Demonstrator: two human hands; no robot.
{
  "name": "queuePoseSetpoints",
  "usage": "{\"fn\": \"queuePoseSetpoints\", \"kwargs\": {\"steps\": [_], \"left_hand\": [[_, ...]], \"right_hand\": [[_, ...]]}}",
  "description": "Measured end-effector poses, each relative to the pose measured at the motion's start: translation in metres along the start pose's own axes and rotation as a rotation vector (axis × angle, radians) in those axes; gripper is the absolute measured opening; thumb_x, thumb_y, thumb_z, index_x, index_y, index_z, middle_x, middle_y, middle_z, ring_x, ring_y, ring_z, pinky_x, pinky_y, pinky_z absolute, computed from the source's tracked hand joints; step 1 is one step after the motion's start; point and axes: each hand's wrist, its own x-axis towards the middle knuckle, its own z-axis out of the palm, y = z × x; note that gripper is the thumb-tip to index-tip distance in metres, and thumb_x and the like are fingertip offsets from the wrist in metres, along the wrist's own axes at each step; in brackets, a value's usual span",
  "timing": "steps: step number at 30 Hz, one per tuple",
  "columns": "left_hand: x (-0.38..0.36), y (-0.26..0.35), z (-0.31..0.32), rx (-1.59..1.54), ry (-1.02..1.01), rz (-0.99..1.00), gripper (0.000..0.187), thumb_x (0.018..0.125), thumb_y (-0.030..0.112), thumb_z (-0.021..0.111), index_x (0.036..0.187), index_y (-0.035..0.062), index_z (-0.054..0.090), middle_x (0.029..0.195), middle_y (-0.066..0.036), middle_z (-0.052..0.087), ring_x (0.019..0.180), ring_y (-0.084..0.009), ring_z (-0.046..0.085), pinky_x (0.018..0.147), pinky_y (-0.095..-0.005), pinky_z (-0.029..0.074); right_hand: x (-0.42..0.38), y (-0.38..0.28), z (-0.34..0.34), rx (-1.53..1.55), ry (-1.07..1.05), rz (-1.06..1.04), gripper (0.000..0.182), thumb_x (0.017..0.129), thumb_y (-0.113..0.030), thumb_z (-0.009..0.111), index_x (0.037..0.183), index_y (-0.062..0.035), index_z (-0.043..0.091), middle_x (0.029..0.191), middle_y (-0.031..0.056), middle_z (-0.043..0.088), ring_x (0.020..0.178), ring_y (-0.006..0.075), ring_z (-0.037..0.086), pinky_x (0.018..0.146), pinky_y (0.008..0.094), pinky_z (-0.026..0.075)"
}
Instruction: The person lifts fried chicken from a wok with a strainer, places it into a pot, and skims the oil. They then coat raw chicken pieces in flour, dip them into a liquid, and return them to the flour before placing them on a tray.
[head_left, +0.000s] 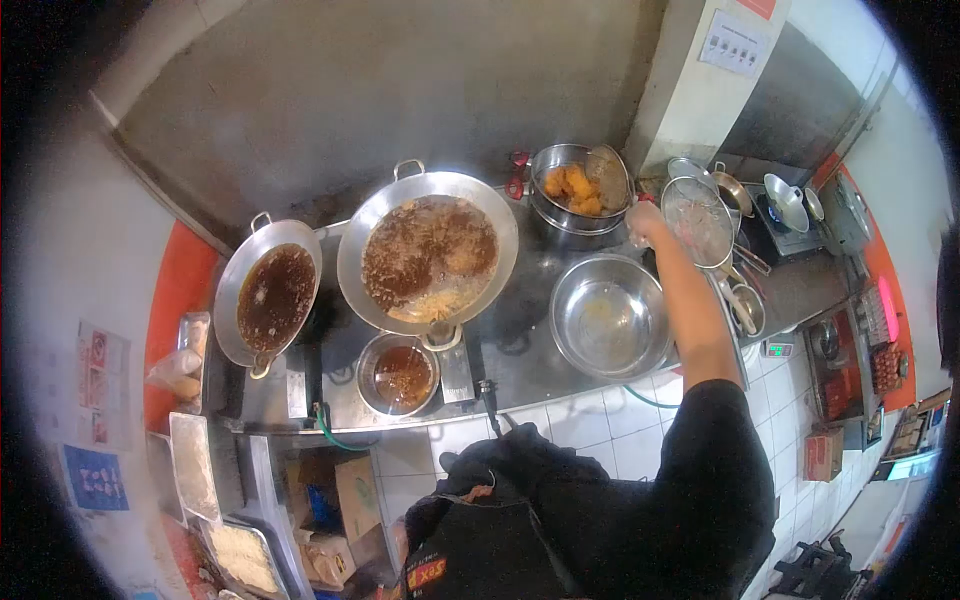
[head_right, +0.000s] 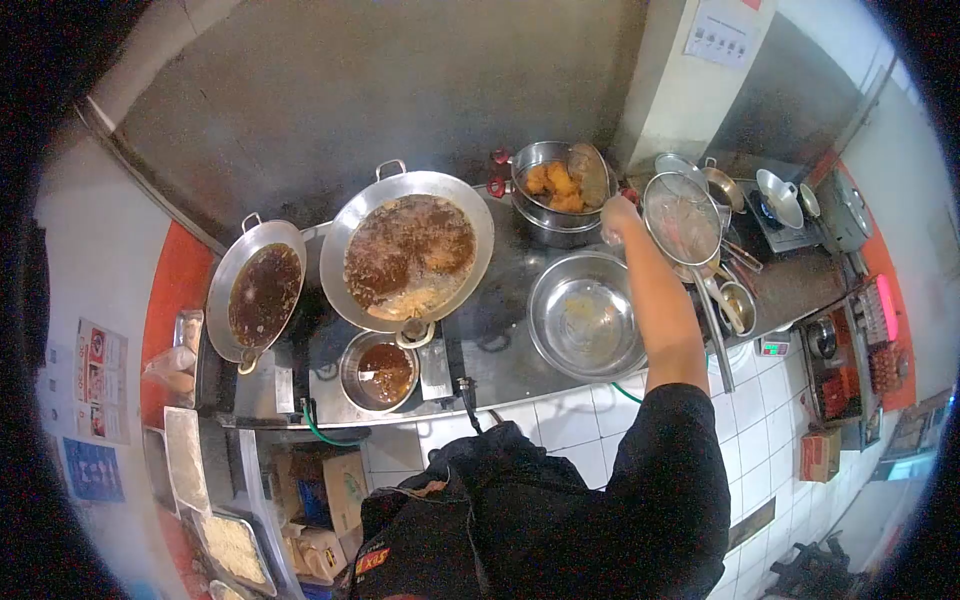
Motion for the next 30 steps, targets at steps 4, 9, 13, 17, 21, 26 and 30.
{"fn": "queuePoseSetpoints", "kwargs": {"steps": [4, 9, 13, 17, 21, 26, 30], "left_hand": [[0.014, -0.001, 0.001, -0.151, 0.06, 0.245, 0.026, 0.073, 0.028, 0.064, 0.086, 0.0056, 0.069, 0.083, -0.013, 0.068, 0.08, -0.0224, 0.066, 0.069, -0.0338, 0.05], [0.018, 0.027, 0.007, -0.109, 0.073, -0.085, 0.029, 0.071, 0.034, 0.065, 0.087, 0.0107, 0.07, 0.086, -0.012, 0.068, 0.083, -0.0231, 0.066, 0.071, -0.034, 0.05], [0.019, 0.008, 0.009, -0.073, 0.118, 0.197, 0.03, 0.07, 0.034, 0.066, 0.09, 0.0122, 0.07, 0.088, -0.011, 0.068, 0.086, -0.0243, 0.065, 0.072, -0.0353, 0.05], [-0.015, 0.04, -0.004, 0.069, -0.011, -0.184, 0.03, 0.07, 0.032, 0.066, 0.092, 0.0112, 0.07, 0.087, -0.012, 0.068, 0.084, -0.0255, 0.066, 0.07, -0.036, 0.05], [-0.009, -0.006, 0.018, 0.088, 0.007, -0.274, 0.028, 0.073, 0.029, 0.064, 0.091, 0.0079, 0.069, 0.084, -0.014, 0.068, 0.076, -0.0238, 0.066, 0.066, -0.0357, 0.05], [-0.03, -0.013, 0.022, -0.021, -0.031, -0.145, 0.019, 0.076, 0.019, 0.062, 0.087, 0.0058, 0.069, 0.083, -0.01, 0.068, 0.071, -0.0185, 0.064, 0.062, -0.0334, 0.049], [-0.026, -0.017, 0.034, -0.25, -0.054, -0.241, 0.015, 0.077, 0.011, 0.058, 0.086, 0.0069, 0.069, 0.084, -0.007, 0.068, 0.072, -0.0184, 0.063, 0.061, -0.032, 0.05]], "right_hand": [[-0.033, -0.033, -0.031, 0.511, 0.256, 0.599, 0.021, 0.076, -0.016, 0.054, 0.081, -0.0001, 0.067, 0.081, 0.0234, 0.064, 0.079, 0.0347, 0.064, 0.068, 0.0416, 0.051], [-0.043, -0.049, 0.009, 0.527, 0.445, 0.633, 0.027, 0.085, -0.014, 0.043, 0.093, 0.0032, 0.062, 0.09, 0.0248, 0.063, 0.089, 0.0373, 0.062, 0.075, 0.0442, 0.05], [-0.091, -0.107, -0.012, 0.731, 0.333, 0.762, 0.029, 0.09, -0.016, 0.038, 0.092, 0.0019, 0.06, 0.094, 0.0254, 0.062, 0.092, 0.0384, 0.06, 0.078, 0.0448, 0.05], [-0.065, -0.102, 0.034, 0.669, 0.295, 0.739, 0.035, 0.092, -0.022, 0.036, 0.093, 0.0051, 0.059, 0.09, 0.0267, 0.061, 0.095, 0.0391, 0.058, 0.079, 0.0463, 0.047], [-0.082, -0.118, 0.007, 0.815, 0.34, 0.901, 0.037, 0.093, -0.023, 0.034, 0.09, 0.0009, 0.062, 0.089, 0.0221, 0.063, 0.092, 0.0387, 0.059, 0.077, 0.0426, 0.048], [-0.035, -0.11, 0.057, 0.853, 0.532, 0.544, 0.03, 0.092, -0.025, 0.04, 0.085, -0.0046, 0.061, 0.068, 0.014, 0.059, 0.066, 0.0299, 0.06, 0.06, 0.0384, 0.047], [-0.085, -0.173, -0.089, 1.847, 0.373, 0.535, 0.014, 0.085, -0.024, 0.057, 0.081, -0.0103, 0.058, 0.056, 0.0004, 0.047, 0.045, 0.0131, 0.047, 0.043, 0.0305, 0.039]]}}
